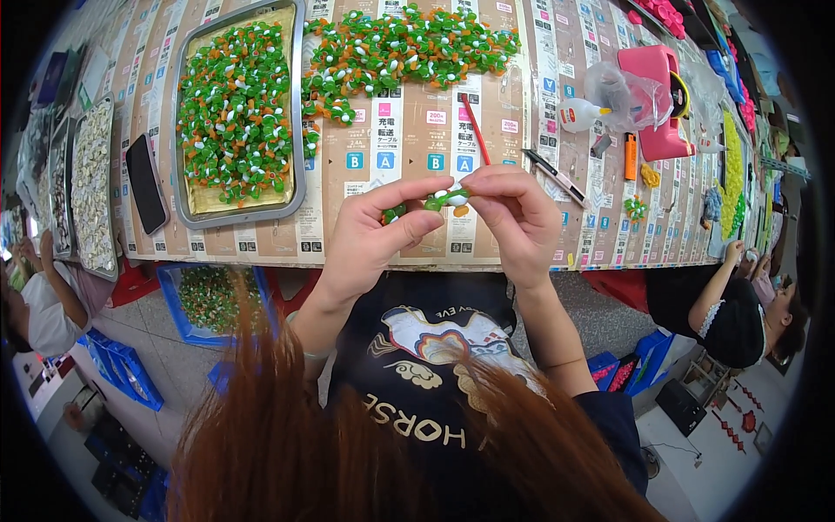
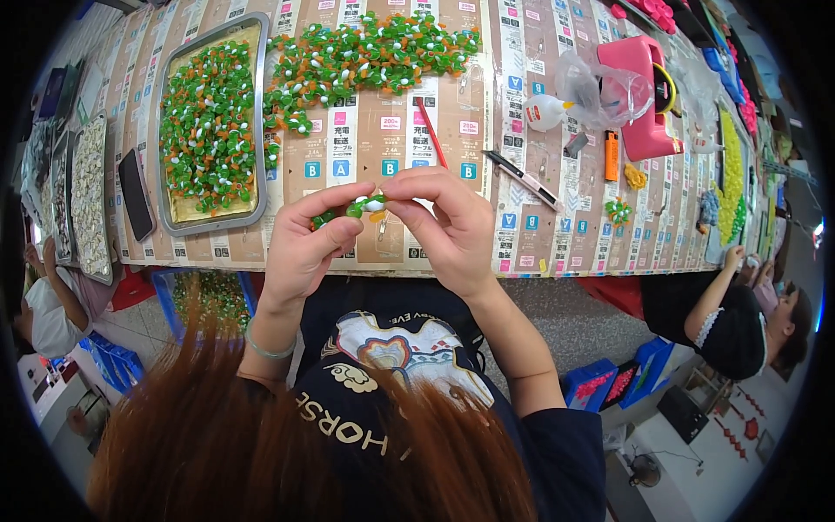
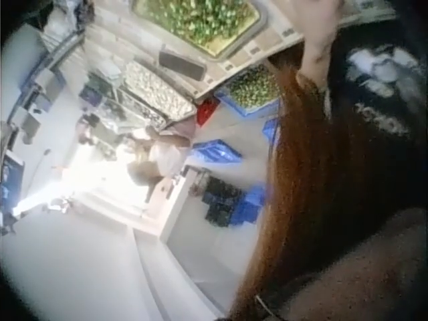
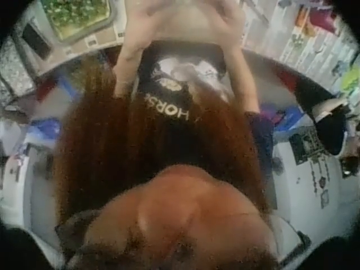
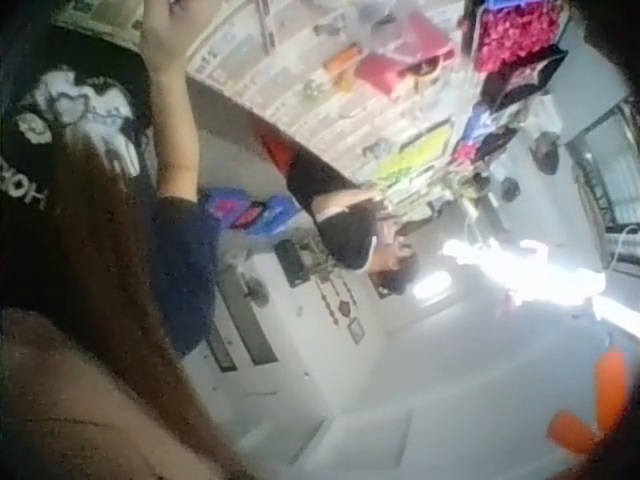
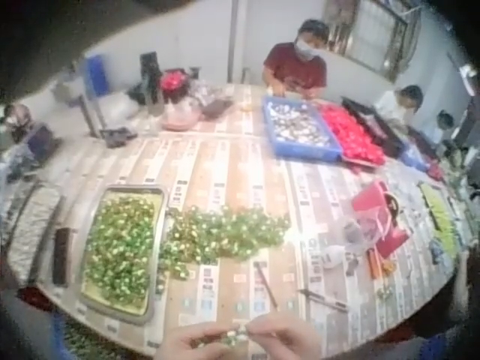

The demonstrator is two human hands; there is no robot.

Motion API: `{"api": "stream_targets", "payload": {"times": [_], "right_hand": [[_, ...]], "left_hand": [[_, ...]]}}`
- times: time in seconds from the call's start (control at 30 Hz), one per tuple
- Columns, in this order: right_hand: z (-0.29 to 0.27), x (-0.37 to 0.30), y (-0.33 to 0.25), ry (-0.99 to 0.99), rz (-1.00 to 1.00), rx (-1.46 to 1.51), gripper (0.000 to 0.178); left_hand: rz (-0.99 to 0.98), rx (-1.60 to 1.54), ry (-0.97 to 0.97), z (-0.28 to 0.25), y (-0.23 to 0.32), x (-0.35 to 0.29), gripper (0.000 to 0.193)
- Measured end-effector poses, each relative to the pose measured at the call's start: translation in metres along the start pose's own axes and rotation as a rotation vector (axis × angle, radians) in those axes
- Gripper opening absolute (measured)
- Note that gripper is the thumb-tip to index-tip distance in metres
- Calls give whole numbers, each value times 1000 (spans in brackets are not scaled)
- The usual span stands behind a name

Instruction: The person assembles small plastic toy figurines by hand, attaching various toy parts together using a glue bottle.

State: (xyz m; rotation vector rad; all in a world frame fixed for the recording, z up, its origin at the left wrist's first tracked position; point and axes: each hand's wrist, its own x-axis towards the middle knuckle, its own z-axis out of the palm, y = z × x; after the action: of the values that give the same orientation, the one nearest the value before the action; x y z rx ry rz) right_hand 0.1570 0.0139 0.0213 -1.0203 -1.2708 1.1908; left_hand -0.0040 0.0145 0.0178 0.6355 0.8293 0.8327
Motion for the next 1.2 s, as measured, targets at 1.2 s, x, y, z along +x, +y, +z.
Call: {"api": "stream_targets", "payload": {"times": [1.2], "right_hand": [[-93,16,22,488,87,306,30]], "left_hand": [[135,377,336,-12,-52,21,33]]}}
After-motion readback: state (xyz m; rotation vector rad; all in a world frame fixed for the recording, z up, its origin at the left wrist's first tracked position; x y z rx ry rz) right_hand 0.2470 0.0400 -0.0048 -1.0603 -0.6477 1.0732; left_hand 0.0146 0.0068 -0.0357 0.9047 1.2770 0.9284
